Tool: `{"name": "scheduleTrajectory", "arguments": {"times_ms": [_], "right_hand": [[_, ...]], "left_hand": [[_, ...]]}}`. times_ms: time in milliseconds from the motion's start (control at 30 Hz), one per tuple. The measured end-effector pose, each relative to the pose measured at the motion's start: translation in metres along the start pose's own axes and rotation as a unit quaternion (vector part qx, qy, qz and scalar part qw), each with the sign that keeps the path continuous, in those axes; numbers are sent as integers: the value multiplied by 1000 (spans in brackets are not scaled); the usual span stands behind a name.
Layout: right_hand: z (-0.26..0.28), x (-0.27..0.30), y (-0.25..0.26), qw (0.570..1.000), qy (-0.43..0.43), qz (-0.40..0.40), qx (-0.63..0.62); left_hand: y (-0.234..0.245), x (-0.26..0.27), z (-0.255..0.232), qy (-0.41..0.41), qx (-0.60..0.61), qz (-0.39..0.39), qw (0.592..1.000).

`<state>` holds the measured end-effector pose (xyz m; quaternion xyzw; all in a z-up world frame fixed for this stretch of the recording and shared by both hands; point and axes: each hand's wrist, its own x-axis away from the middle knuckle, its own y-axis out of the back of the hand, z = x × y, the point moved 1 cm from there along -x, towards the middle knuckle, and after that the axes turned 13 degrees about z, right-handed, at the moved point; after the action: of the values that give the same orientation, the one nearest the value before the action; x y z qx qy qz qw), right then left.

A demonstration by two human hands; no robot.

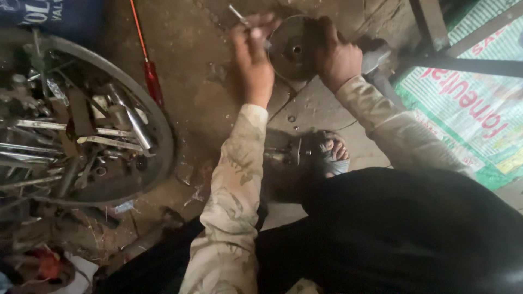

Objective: The person uses a hammer and a metal rod to drive a pin into a circular mechanical part. They repeatedly strike the pin, inspect the part, and handle other small components on the floor.

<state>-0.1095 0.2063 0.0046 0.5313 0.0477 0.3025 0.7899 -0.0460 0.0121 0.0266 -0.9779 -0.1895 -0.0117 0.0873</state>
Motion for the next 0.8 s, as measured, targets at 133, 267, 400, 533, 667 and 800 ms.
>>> {"name": "scheduleTrajectory", "arguments": {"times_ms": [133,267,400,533,667,800], "right_hand": [[4,-8,4,998,-50,41,1],[-1,-3,1,999,-24,25,-29],[-1,-5,-1,998,-48,28,0],[-3,-3,-2,998,-43,38,2],[-8,0,1,999,-29,29,-29],[-20,47,22,998,-23,-39,42]], "left_hand": [[-2,-12,9,-18,-104,121,987],[3,-9,22,-11,-136,162,977],[2,-9,13,-12,-192,145,970],[-1,-13,7,-19,-247,177,952],[-2,-13,7,5,-385,237,892],[-4,-14,13,-129,-434,220,864]]}}
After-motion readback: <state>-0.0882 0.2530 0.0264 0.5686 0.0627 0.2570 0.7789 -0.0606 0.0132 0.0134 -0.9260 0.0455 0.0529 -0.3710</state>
